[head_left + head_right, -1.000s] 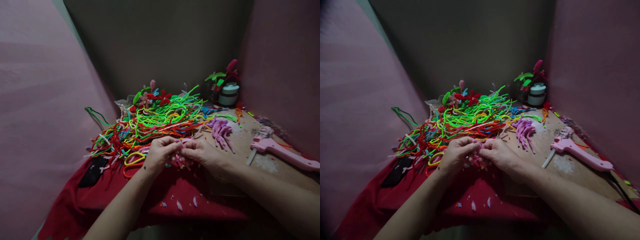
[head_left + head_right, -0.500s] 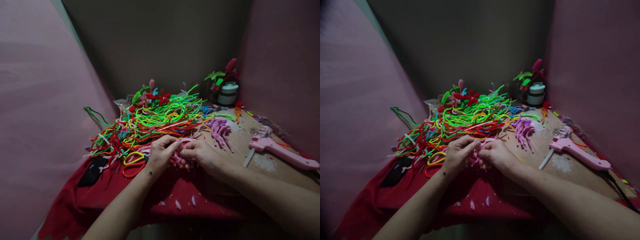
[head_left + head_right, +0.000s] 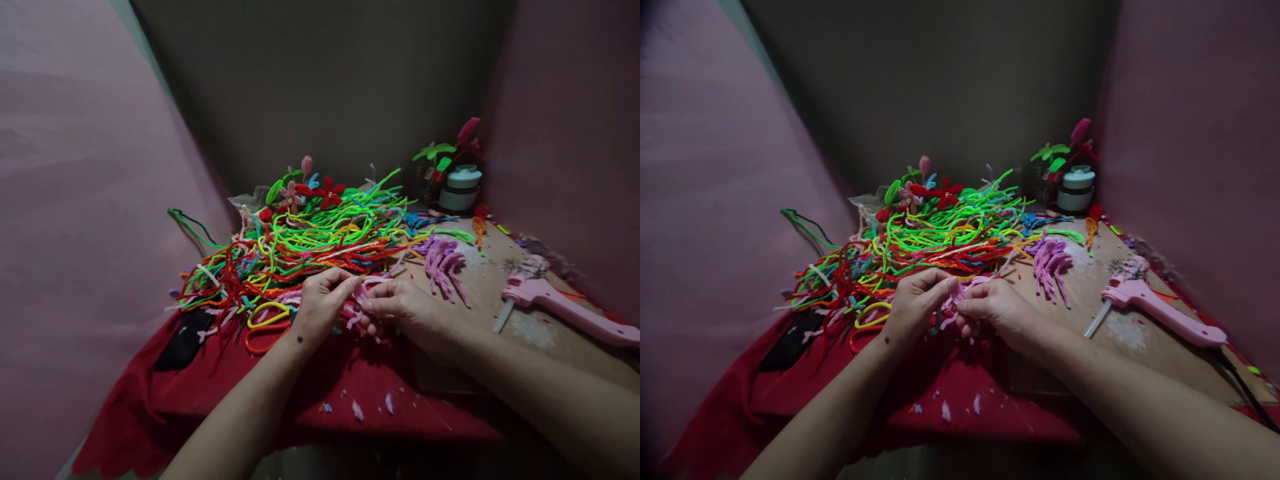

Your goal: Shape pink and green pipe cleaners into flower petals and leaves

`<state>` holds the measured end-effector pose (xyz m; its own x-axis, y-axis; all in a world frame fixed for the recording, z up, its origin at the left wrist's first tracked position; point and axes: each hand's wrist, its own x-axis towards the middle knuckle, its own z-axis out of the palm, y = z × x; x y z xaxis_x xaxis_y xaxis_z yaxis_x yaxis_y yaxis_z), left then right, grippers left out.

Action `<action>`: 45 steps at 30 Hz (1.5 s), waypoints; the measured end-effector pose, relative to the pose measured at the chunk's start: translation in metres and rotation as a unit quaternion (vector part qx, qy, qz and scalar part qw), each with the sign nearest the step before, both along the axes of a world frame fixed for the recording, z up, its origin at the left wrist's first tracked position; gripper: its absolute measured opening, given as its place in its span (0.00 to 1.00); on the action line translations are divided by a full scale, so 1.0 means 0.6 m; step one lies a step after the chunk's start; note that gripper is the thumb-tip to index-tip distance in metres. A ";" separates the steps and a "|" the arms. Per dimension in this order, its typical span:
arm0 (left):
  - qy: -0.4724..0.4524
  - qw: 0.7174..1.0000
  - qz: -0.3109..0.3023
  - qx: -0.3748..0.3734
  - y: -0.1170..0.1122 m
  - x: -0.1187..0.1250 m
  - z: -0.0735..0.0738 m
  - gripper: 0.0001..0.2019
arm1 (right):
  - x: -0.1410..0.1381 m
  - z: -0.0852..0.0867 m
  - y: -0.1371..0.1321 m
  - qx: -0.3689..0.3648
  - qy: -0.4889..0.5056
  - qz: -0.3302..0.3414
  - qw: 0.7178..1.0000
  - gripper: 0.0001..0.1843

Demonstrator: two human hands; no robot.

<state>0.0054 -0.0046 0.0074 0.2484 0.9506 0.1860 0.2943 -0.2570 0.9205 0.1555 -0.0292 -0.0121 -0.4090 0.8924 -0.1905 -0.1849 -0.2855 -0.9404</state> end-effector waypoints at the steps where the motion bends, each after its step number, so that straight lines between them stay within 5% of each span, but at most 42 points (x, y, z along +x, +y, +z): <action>1: -0.014 0.999 -0.011 -0.031 0.002 -0.001 0.002 0.12 | 0.001 -0.001 0.001 -0.002 0.006 -0.002 1.000 0.09; 6: -0.054 0.991 -0.060 -0.107 0.005 -0.007 0.007 0.12 | 0.005 -0.004 0.004 0.008 0.011 -0.003 1.000 0.08; 15: -0.050 0.994 -0.046 -0.089 0.000 -0.001 0.009 0.11 | 0.002 -0.005 0.005 0.017 0.009 -0.030 0.999 0.08; 19: -0.008 0.986 -0.120 -0.116 0.007 -0.010 0.008 0.10 | 0.004 0.000 0.007 0.039 -0.018 -0.079 0.996 0.10; 21: 0.068 0.984 -0.143 -0.078 0.007 -0.013 0.004 0.07 | 0.005 -0.001 0.009 0.055 -0.029 -0.094 0.994 0.12; 23: 0.172 0.975 -0.129 0.051 0.005 -0.014 -0.003 0.08 | 0.005 -0.002 0.009 0.068 -0.050 -0.109 0.990 0.14; 26: 0.340 0.885 -0.068 0.312 -0.003 -0.009 -0.016 0.11 | 0.002 -0.004 0.006 0.093 -0.082 -0.145 0.982 0.14; 29: 0.432 0.775 -0.010 0.460 -0.010 -0.005 -0.023 0.11 | -0.001 -0.004 0.003 0.088 -0.061 -0.173 0.979 0.10; 32: 0.439 0.753 0.019 0.490 -0.009 -0.007 -0.024 0.10 | -0.001 -0.007 0.004 0.074 -0.030 -0.171 0.982 0.10; 34: 0.402 0.792 0.013 0.460 -0.004 -0.011 -0.021 0.10 | 0.001 -0.010 0.008 0.073 0.000 -0.171 0.983 0.11; 36: 0.309 0.872 0.015 0.378 0.002 -0.015 -0.016 0.09 | 0.003 -0.009 0.012 0.069 0.049 -0.166 0.983 0.11; 39: 0.095 0.983 0.035 0.150 0.007 -0.014 -0.008 0.08 | 0.004 0.001 0.015 0.048 0.137 -0.168 0.975 0.10; 41: -0.031 0.999 0.000 -0.023 0.006 -0.007 -0.006 0.08 | 0.002 0.010 0.014 0.030 0.174 -0.183 0.967 0.09; 45: -0.155 0.953 -0.142 -0.220 -0.006 0.017 -0.016 0.13 | -0.005 0.011 0.010 0.004 0.194 -0.162 0.968 0.10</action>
